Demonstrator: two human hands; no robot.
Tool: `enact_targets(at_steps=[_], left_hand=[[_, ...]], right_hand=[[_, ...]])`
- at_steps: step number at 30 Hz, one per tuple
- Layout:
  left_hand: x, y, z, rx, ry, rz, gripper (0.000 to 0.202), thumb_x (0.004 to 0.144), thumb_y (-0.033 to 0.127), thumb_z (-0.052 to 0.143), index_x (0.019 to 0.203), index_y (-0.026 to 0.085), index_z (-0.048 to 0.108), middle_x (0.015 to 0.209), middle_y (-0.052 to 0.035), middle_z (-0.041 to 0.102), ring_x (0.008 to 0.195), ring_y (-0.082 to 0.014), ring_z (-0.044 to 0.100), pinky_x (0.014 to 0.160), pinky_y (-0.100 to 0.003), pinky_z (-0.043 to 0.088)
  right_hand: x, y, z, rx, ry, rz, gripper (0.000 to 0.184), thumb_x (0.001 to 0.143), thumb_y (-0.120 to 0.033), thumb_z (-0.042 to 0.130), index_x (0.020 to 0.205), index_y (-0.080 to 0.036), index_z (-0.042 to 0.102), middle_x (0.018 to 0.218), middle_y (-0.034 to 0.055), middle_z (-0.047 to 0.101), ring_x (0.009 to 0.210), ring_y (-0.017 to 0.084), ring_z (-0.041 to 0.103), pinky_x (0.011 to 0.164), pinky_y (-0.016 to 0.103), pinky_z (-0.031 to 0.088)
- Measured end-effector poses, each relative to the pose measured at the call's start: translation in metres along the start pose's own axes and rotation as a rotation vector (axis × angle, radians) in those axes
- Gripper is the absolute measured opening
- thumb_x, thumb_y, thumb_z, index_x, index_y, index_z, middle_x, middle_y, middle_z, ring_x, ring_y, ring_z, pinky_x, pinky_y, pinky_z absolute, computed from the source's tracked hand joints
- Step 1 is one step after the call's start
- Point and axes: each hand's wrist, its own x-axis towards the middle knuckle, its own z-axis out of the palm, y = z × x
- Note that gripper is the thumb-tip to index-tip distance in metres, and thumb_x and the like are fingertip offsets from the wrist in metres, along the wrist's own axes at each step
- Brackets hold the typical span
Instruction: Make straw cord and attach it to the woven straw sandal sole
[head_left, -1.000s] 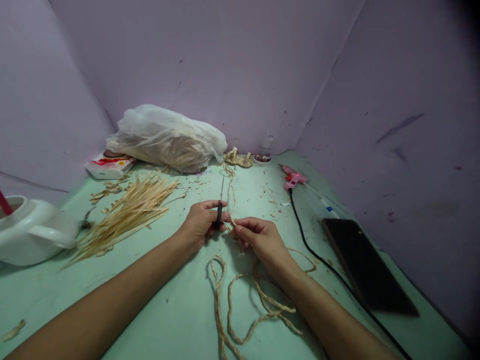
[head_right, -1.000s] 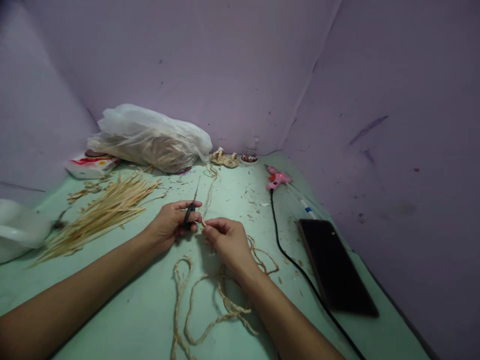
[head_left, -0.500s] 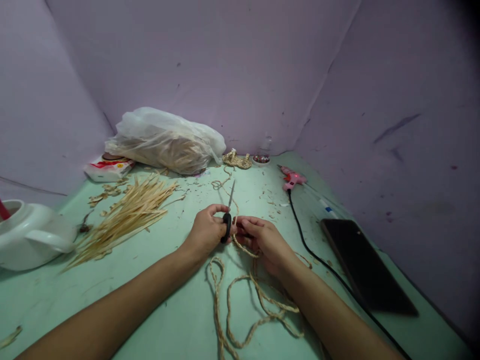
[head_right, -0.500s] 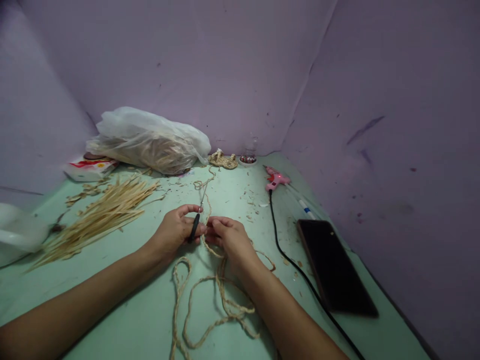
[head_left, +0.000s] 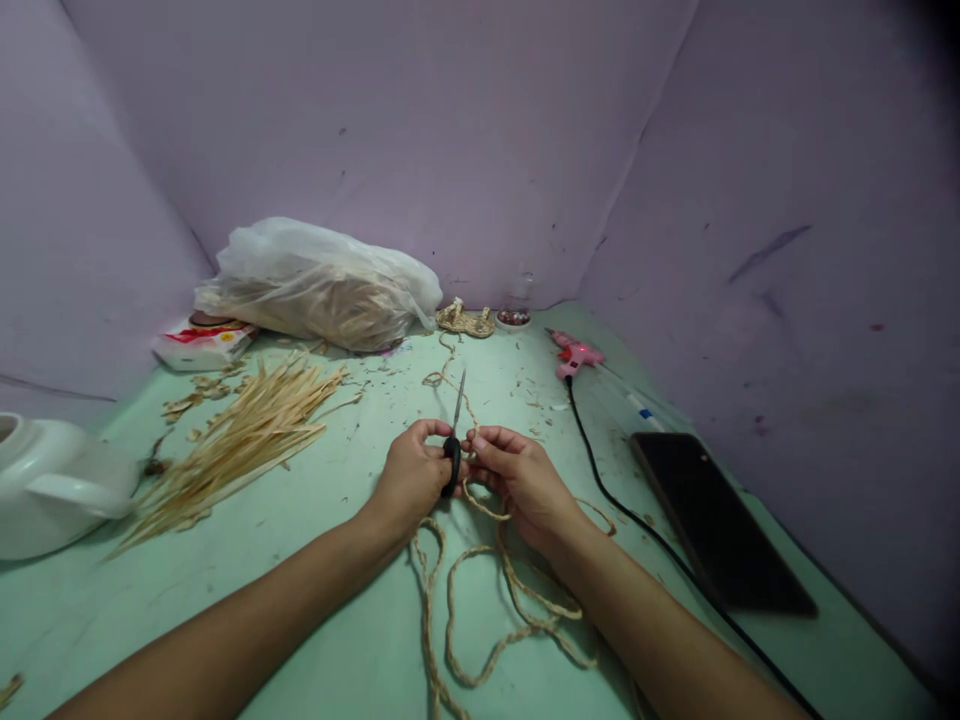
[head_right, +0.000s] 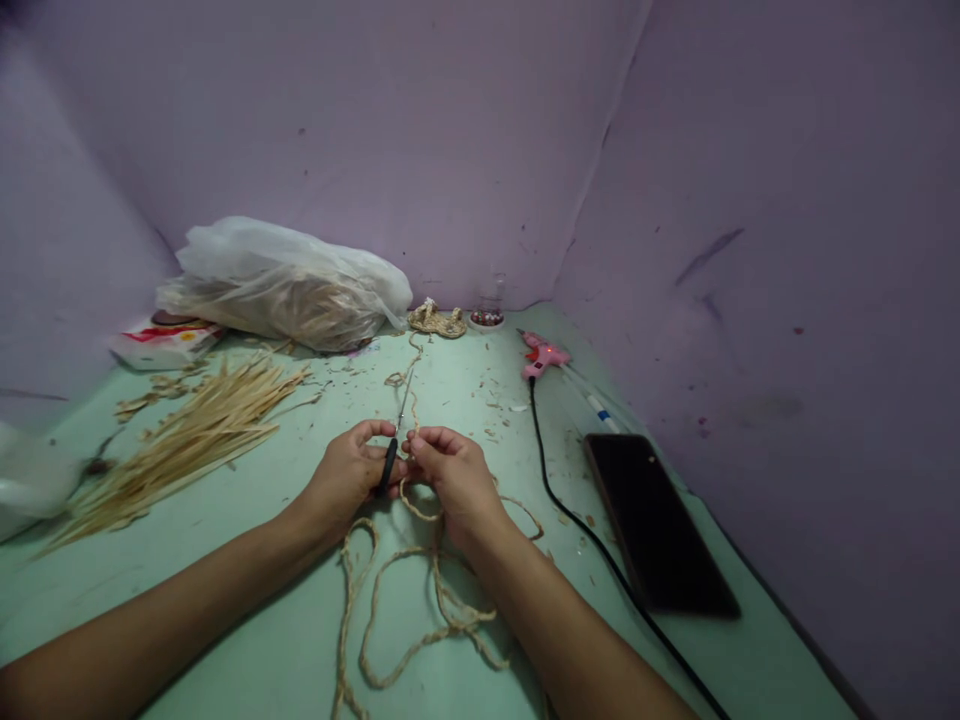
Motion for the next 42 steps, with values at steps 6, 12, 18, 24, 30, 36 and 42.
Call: enact_targets(at_steps=[6, 12, 18, 24, 30, 36, 42], left_hand=[[0.000, 0.001, 0.000, 0.009, -0.007, 0.010, 0.044, 0.050, 0.007, 0.061, 0.088, 0.017, 0.043, 0.040, 0.0085, 0.052, 0.033, -0.0076, 0.044, 0.036, -0.014, 0.026], [0.002, 0.000, -0.001, 0.033, 0.027, 0.004, 0.045, 0.048, 0.005, 0.060, 0.089, 0.016, 0.045, 0.041, 0.0074, 0.054, 0.033, -0.0080, 0.044, 0.036, -0.015, 0.025], [0.001, 0.002, -0.001, 0.042, -0.008, 0.036, 0.044, 0.050, 0.010, 0.062, 0.088, 0.018, 0.042, 0.042, 0.0074, 0.055, 0.034, -0.0078, 0.044, 0.036, -0.015, 0.025], [0.003, -0.001, -0.003, 0.029, -0.018, 0.057, 0.046, 0.049, 0.012, 0.063, 0.088, 0.019, 0.041, 0.040, 0.0085, 0.053, 0.035, -0.0086, 0.045, 0.038, -0.017, 0.031], [0.004, -0.002, -0.002, 0.058, -0.070, 0.081, 0.043, 0.050, 0.012, 0.060, 0.087, 0.020, 0.041, 0.041, 0.0078, 0.055, 0.035, -0.0089, 0.044, 0.037, -0.018, 0.034], [0.003, -0.001, -0.003, 0.043, -0.094, 0.104, 0.042, 0.050, 0.012, 0.060, 0.087, 0.020, 0.041, 0.042, 0.0075, 0.055, 0.035, -0.0083, 0.044, 0.038, -0.017, 0.034], [0.004, -0.008, -0.003, 0.090, -0.105, 0.059, 0.039, 0.049, 0.011, 0.058, 0.084, 0.019, 0.043, 0.040, 0.0079, 0.053, 0.033, -0.0083, 0.042, 0.035, -0.016, 0.030]], right_hand=[[-0.001, -0.003, 0.001, 0.051, -0.052, -0.013, 0.031, 0.049, -0.029, 0.082, 0.067, -0.014, 0.062, 0.067, -0.0012, 0.062, 0.049, 0.009, 0.057, 0.048, 0.022, 0.048], [0.000, -0.009, -0.002, 0.077, -0.057, 0.000, 0.031, 0.049, -0.022, 0.083, 0.072, -0.014, 0.064, 0.067, -0.0014, 0.064, 0.052, 0.008, 0.056, 0.052, 0.020, 0.047], [0.006, -0.011, -0.007, 0.121, 0.088, 0.000, 0.020, 0.055, -0.018, 0.080, 0.070, -0.014, 0.066, 0.069, 0.0018, 0.068, 0.052, 0.006, 0.055, 0.055, 0.017, 0.049], [0.009, -0.012, -0.008, 0.132, 0.177, -0.036, 0.011, 0.064, -0.017, 0.075, 0.066, -0.013, 0.065, 0.069, 0.0011, 0.067, 0.052, 0.005, 0.054, 0.053, 0.015, 0.051], [0.008, -0.012, -0.006, 0.144, 0.222, -0.072, 0.008, 0.068, -0.011, 0.071, 0.067, -0.013, 0.063, 0.063, 0.0012, 0.067, 0.047, 0.006, 0.055, 0.050, 0.017, 0.053], [0.008, -0.013, -0.008, 0.207, 0.208, -0.038, 0.006, 0.071, -0.008, 0.065, 0.068, -0.012, 0.062, 0.064, 0.0025, 0.067, 0.046, 0.006, 0.056, 0.049, 0.017, 0.053], [0.008, -0.020, -0.010, 0.216, 0.131, -0.078, 0.017, 0.058, -0.017, 0.078, 0.065, -0.014, 0.063, 0.060, -0.0024, 0.064, 0.051, 0.007, 0.056, 0.053, 0.018, 0.052]])
